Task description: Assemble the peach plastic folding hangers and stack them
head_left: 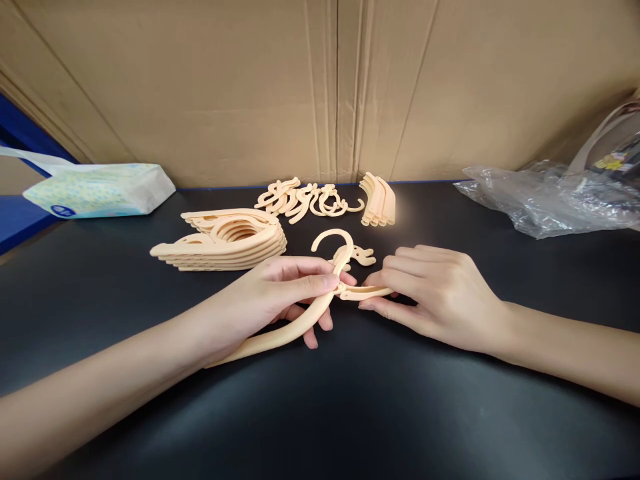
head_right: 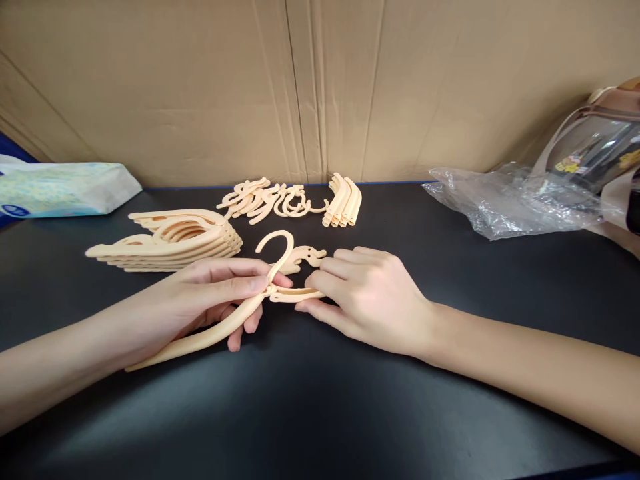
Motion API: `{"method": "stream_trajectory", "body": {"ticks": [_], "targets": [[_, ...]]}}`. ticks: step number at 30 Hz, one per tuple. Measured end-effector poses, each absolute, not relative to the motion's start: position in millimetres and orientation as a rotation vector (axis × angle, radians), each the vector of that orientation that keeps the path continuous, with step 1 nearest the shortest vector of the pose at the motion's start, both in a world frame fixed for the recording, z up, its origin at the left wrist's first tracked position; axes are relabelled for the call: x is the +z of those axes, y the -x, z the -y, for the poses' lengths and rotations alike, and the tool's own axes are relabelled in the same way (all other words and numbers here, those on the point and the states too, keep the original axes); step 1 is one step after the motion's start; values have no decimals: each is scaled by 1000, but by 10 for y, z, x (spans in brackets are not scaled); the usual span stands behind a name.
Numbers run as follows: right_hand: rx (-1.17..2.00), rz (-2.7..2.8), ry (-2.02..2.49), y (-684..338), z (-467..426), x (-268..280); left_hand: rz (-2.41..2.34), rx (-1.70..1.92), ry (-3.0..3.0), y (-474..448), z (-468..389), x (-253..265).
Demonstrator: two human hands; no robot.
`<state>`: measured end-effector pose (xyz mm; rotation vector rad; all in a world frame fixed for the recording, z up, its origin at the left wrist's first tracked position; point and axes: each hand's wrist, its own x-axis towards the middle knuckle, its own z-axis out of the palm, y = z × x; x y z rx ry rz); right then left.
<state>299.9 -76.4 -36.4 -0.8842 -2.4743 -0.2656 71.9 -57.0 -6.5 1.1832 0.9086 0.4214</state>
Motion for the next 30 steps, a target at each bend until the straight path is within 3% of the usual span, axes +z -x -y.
{"method": "stream_trajectory", "body": {"ticks": [13,30], "targets": [[-425,2517,747,-2993,815,-334,-974,415,-1301,-756,576,-33],[-227,2488,894,-3018,761,-375,-892,429,-1184,-688,534,-96]]}}
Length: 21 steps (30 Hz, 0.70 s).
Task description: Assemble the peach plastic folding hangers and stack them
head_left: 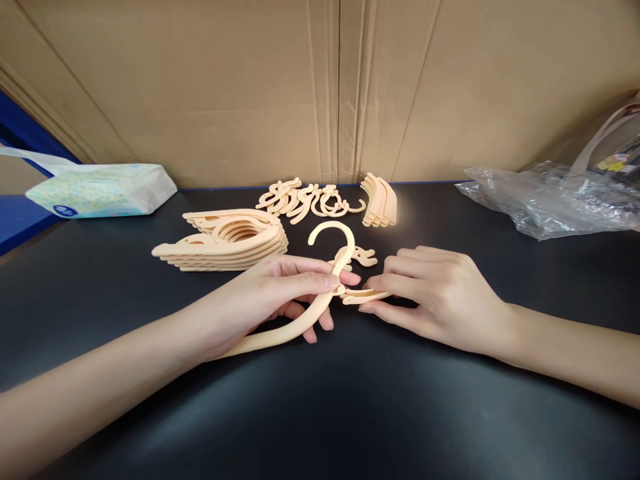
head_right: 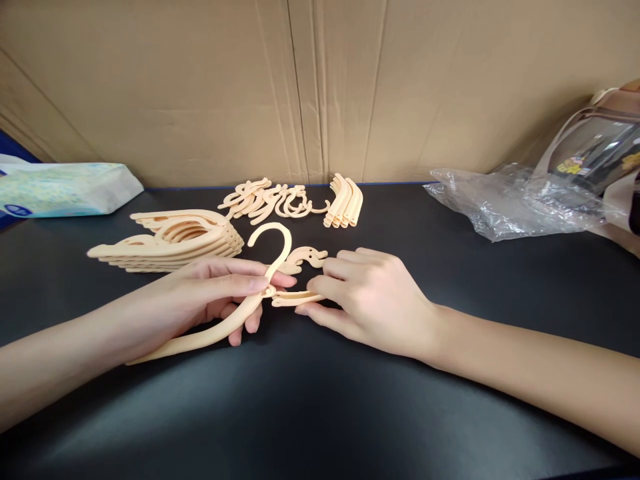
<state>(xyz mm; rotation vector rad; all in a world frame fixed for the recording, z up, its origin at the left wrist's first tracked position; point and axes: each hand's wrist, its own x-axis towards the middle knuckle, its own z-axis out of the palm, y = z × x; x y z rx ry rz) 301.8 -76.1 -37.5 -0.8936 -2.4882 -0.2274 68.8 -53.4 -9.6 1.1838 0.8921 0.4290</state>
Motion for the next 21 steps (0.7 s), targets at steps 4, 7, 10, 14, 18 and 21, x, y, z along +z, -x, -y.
{"method": "stream_trajectory", "body": {"ticks": [4,7,10,14,18,21], "targets": [[-234,2481,905,-3012,753,-382,-902,434,-1187,-696,536,-97],[-235,2484,906,-3010,750,-382,-898,439,-1181,-696,537,-91],[-241,2478,900,-3013,748,-382,-889,435,-1177,-691,543,-85],[-247,2475,892,-3016,749,-386,-909,419,-1181,-688,544,-87],[-258,2478,903,-3010,756,-384,-909,384,-1190,-683,528,-91],[-269,2482,913,-3004,757,-374,-907,347,-1204,-680,518,-86]]}}
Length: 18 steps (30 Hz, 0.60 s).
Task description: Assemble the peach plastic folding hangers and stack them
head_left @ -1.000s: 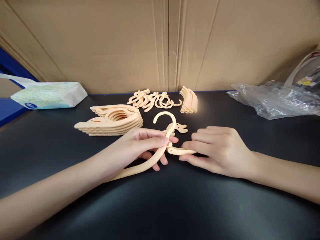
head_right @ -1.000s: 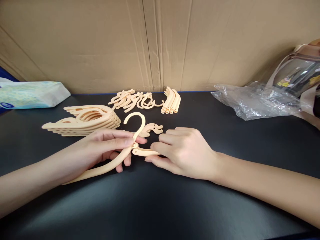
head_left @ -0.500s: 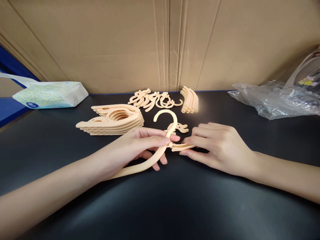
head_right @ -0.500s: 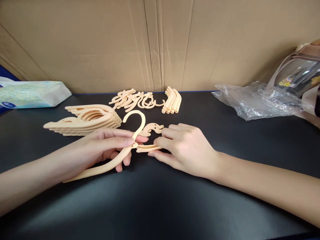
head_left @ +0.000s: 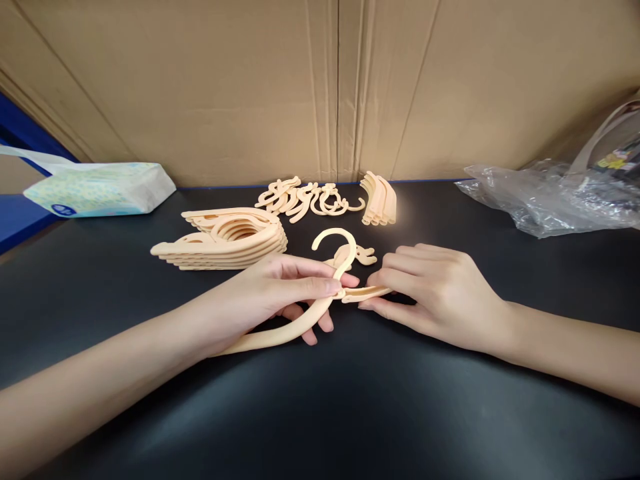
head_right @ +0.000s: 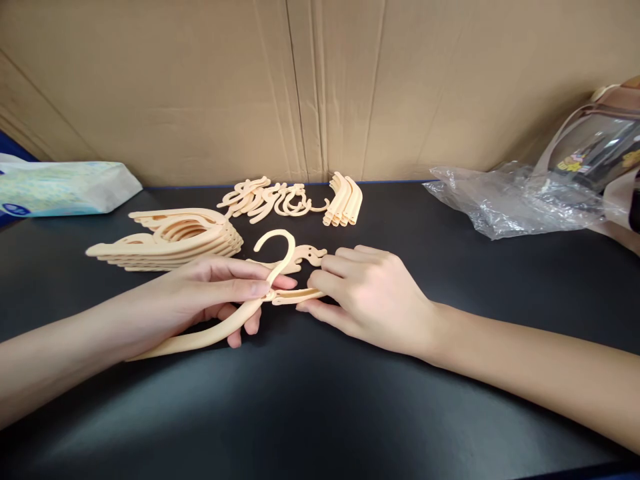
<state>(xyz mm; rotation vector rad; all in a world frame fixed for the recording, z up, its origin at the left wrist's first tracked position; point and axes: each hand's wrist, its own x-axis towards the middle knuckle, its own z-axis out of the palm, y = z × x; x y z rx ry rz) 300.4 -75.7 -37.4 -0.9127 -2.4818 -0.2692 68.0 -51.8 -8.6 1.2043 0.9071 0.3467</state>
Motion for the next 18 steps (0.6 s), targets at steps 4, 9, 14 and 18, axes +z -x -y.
{"method": "stream_trajectory", "body": {"ticks": [4,9,14,18], "targets": [[-289,2492,897,-2997,756,-358,-909,357,-1238,-691,517,-81],[-342,2510,823,-2996,766,-349,-898,352,-1279,-705,521,-78],[-407,2515,794,-3000,788,-350,-885,372,-1254,-707,521,-72],[-414,2521,796,-2996,800,-345,-889,374,-1260,-712,522,-77]]}}
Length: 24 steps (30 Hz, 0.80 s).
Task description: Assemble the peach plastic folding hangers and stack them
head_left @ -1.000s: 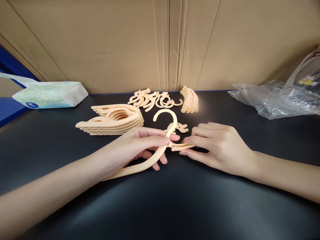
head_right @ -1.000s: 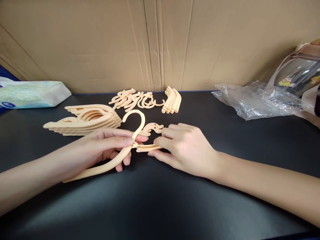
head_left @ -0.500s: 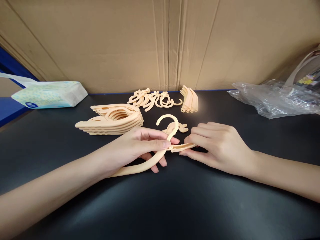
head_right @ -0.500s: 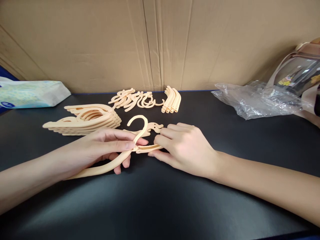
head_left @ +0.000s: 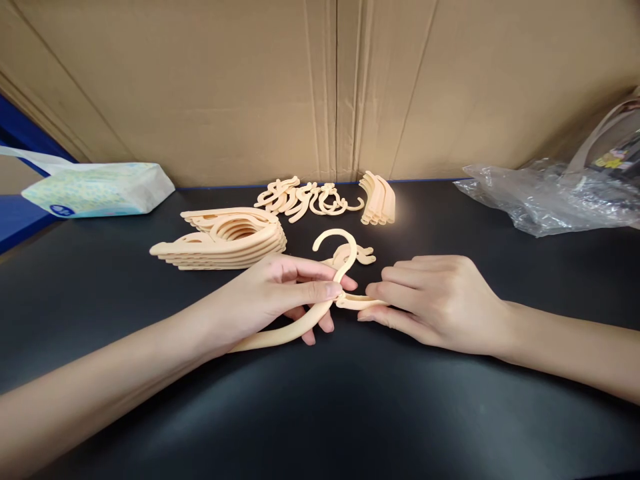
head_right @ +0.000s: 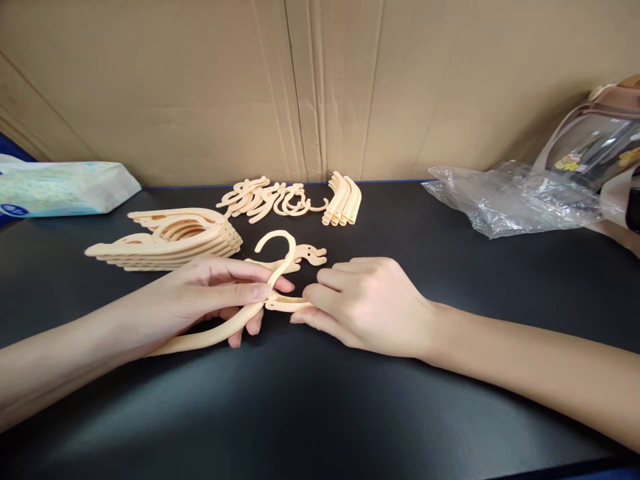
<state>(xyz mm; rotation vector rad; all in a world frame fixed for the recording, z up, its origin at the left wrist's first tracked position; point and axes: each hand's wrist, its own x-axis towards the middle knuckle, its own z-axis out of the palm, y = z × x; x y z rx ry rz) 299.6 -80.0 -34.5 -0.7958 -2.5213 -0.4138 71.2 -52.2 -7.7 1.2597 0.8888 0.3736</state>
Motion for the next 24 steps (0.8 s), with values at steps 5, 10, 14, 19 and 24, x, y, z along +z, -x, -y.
{"method": "stream_trajectory", "body": {"ticks": [5,10,14,19,24], "targets": [[-375,2533,828,-2993,809,-345,-904,383,-1251,-722,532,-67],[-380,2535,843,-2991,811,-345,-900,391,-1255,-722,535,-58],[-379,2540,855,-2995,803,-339,-891,410,-1272,-739,546,-56],[-400,2546,839,-2994,810,-326,-927,422,-1310,-766,571,-39],[-407,2550,819,-2988,823,-317,-943,397,-1357,-759,572,-43]]}}
